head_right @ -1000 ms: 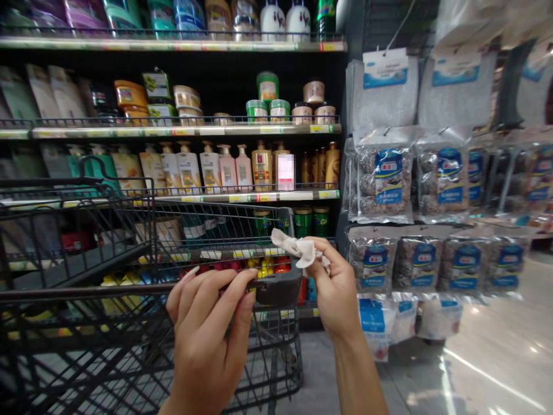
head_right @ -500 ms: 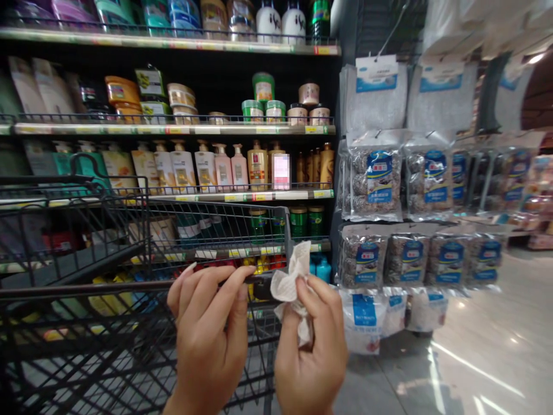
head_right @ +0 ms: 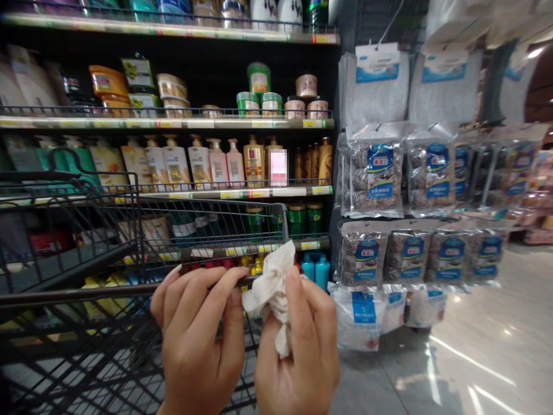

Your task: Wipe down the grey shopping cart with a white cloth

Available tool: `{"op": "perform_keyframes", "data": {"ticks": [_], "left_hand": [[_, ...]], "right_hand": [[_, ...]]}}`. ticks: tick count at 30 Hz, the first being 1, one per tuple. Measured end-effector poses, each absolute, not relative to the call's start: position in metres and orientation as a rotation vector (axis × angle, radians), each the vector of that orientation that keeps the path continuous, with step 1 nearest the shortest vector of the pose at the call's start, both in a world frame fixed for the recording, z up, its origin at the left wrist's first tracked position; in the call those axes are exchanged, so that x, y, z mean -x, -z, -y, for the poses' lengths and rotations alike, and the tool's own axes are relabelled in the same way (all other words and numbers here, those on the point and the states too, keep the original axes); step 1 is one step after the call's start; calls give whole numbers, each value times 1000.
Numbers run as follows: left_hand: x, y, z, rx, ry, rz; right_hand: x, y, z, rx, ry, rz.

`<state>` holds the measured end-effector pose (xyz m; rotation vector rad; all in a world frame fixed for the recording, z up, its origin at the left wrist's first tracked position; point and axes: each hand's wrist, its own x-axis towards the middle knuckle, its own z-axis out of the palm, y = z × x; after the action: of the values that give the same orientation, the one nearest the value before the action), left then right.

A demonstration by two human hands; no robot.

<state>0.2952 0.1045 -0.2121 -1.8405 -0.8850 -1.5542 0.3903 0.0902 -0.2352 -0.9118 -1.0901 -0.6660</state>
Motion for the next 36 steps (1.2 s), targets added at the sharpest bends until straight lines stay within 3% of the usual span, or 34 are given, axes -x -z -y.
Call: {"op": "perform_keyframes", "data": {"ticks": [5,14,19,26,30,36], "left_hand": [[-295,214,-105,1840,1551,904],[-297,210,-103,1857,1556,929],[-296,209,-100,1869,1536,932],[-296,208,-98,1856,1527,913],[-297,208,-98,1842,1521,899],[-298,209,-99,1816,1517,915]], "right_hand": [[-389,227,-90,948,664,1199],[-379,272,-95,917,558,1133],[-395,286,-95,945,318,1086],[-423,249,-81,1048,219,882],[-425,230,-76,1038,224,1196],[-437,243,-75,1094,438,1494]]}}
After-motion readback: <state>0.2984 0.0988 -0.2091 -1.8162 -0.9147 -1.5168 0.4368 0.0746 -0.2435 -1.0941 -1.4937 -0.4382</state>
